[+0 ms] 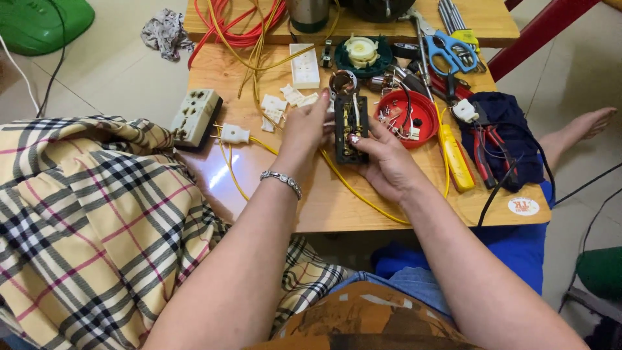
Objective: Wiring an electrical socket component by connecting wires to terminals on a wooden table.
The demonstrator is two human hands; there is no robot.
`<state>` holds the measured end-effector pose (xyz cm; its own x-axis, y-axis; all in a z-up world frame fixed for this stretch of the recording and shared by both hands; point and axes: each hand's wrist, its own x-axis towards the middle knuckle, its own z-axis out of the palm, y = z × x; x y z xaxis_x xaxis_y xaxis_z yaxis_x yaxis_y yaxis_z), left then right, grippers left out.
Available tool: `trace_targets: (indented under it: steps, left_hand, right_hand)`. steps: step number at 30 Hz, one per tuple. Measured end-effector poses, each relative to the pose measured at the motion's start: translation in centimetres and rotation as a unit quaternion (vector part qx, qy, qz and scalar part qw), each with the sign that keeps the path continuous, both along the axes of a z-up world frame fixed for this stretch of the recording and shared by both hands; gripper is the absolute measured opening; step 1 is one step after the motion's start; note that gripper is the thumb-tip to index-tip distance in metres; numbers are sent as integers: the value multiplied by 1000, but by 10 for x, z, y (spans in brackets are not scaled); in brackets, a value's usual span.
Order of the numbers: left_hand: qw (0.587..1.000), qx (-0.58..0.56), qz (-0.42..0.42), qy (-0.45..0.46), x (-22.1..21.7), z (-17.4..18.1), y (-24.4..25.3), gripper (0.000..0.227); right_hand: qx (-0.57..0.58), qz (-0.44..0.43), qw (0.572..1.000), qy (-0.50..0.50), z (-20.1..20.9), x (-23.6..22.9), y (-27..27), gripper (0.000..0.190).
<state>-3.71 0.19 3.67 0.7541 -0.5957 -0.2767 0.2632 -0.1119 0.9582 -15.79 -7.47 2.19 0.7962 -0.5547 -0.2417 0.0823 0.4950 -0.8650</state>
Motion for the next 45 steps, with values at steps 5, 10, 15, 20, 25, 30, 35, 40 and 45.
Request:
trace_targets:
  steps: [5, 10, 15, 20, 25, 30, 35, 40, 45]
  left_hand:
    - [999, -22, -33, 6, 1, -13, -9, 60]
    - [994, -85, 17, 72, 2, -10, -10, 68]
    - [987, -103, 22, 122, -7, 23, 2, 65]
    - [983, -125, 4, 132, 3, -10, -5, 70]
    - [978, -155, 19, 138, 11, -30, -17, 66]
    - [975, -165, 51, 140, 22, -41, -24, 60]
    - [972, -170, 58, 149, 25, -45, -28, 59]
    - [970, -178, 59, 157, 20, -36, -27, 59]
    - [981, -134, 46, 132, 9, -16, -20, 62]
  right_hand:
    - [-8, 1, 1000, 2, -2, 1, -4, 49]
    - [-20, -5, 1000, 15, -6, 0, -12, 48]
    - [-60, -1, 997, 47, -7, 1, -13, 55]
    - [-73, -16, 996, 40, -5, 3, -11, 58]
    - [-85, -5, 995, 45, 1, 4, -8, 62]
    - [-63, 10, 997, 48, 9, 5, -5, 58]
    - [-57, -4, 997, 56, 7, 8, -6, 49]
    - [-61, -12, 997, 52, 5, 8, -7, 48]
    - [-83, -53, 994, 41, 1, 7, -13, 43]
